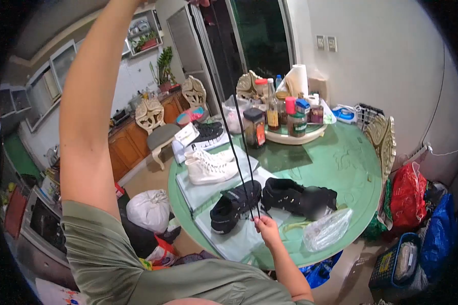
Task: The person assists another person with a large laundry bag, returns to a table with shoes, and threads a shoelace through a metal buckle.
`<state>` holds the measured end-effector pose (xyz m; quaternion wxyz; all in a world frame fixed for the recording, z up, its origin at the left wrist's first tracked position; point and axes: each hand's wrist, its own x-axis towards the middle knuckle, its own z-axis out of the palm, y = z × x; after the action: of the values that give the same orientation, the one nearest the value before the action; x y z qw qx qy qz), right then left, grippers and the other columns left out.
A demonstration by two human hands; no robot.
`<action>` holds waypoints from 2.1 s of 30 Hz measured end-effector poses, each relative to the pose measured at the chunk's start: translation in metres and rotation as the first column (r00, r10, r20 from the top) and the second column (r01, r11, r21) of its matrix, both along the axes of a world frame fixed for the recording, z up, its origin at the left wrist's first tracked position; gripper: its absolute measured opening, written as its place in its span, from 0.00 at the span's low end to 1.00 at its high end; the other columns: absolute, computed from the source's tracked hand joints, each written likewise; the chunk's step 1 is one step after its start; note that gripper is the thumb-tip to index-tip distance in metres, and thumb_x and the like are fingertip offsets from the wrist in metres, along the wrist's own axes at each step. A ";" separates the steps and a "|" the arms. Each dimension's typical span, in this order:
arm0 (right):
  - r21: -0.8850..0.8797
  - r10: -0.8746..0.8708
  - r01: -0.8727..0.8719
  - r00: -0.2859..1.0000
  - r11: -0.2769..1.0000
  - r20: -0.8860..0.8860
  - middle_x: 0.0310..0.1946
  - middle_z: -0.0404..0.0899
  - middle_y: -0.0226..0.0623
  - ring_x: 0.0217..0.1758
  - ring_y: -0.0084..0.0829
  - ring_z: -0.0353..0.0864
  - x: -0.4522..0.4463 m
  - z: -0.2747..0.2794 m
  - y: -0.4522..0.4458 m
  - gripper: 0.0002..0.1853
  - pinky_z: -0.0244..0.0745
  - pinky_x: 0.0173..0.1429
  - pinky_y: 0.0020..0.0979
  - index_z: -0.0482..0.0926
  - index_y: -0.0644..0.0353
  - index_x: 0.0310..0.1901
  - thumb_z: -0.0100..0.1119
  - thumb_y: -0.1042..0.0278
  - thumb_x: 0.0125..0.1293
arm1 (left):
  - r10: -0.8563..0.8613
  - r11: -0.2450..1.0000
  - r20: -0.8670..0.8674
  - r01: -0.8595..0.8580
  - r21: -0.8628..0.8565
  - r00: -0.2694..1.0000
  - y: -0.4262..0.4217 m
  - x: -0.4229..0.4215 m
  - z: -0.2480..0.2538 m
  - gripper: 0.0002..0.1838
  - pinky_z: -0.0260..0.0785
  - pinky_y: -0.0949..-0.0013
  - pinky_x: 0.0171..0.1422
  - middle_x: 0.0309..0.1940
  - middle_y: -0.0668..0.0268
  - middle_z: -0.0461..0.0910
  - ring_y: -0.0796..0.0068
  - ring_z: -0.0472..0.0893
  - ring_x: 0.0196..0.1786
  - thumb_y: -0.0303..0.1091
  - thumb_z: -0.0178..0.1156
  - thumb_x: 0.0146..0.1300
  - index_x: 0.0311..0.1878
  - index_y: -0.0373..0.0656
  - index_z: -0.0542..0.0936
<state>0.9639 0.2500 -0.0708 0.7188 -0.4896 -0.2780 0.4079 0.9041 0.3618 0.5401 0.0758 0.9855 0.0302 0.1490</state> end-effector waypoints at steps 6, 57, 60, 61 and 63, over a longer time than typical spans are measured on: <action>-0.059 0.013 -0.010 0.999 0.998 0.034 0.18 0.67 0.21 0.20 0.14 0.61 -0.002 -0.008 0.003 0.09 0.56 0.26 0.18 0.78 0.62 0.34 0.52 0.66 0.60 | -0.072 0.995 -0.073 0.067 -0.074 0.995 0.014 0.001 -0.003 0.27 0.71 0.72 0.41 0.35 0.58 0.77 0.71 0.78 0.35 0.26 0.63 0.47 0.51 0.31 0.66; 0.461 -0.502 0.285 0.090 0.840 0.860 0.30 0.73 0.32 0.31 0.33 0.71 -0.030 0.124 -0.029 0.10 0.65 0.32 0.30 0.75 0.59 0.30 0.62 0.77 0.41 | -0.014 0.852 0.432 0.237 -0.468 0.902 -0.014 -0.075 -0.464 0.13 0.68 0.72 0.33 0.28 0.63 0.78 0.67 0.76 0.30 0.28 0.67 0.38 0.31 0.39 0.78; 0.456 -0.489 0.269 0.069 0.848 0.870 0.30 0.73 0.33 0.31 0.34 0.71 -0.030 0.126 -0.029 0.09 0.64 0.32 0.31 0.73 0.59 0.28 0.61 0.76 0.41 | -0.016 0.852 0.428 0.236 -0.467 0.904 -0.014 -0.076 -0.463 0.13 0.68 0.71 0.33 0.28 0.63 0.78 0.68 0.76 0.30 0.27 0.67 0.38 0.31 0.39 0.78; 0.446 -0.481 0.255 0.091 0.858 0.872 0.30 0.72 0.34 0.32 0.35 0.71 -0.030 0.126 -0.029 0.09 0.64 0.33 0.31 0.73 0.59 0.28 0.61 0.76 0.41 | -0.022 0.855 0.421 0.235 -0.462 0.907 -0.014 -0.077 -0.462 0.12 0.68 0.71 0.33 0.27 0.63 0.78 0.68 0.76 0.30 0.27 0.67 0.38 0.30 0.39 0.78; 0.437 -0.472 0.240 0.113 0.867 0.874 0.30 0.72 0.34 0.32 0.35 0.71 -0.030 0.125 -0.030 0.10 0.64 0.33 0.31 0.72 0.60 0.28 0.60 0.76 0.41 | -0.019 0.841 0.418 0.241 -0.485 0.908 -0.016 -0.077 -0.462 0.13 0.68 0.72 0.33 0.27 0.63 0.77 0.68 0.76 0.30 0.27 0.67 0.38 0.30 0.40 0.78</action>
<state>0.9335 0.2204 0.0541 0.5033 -0.6155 -0.5723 -0.2008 0.8269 0.3460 0.0782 0.3571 0.8752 -0.0147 0.3261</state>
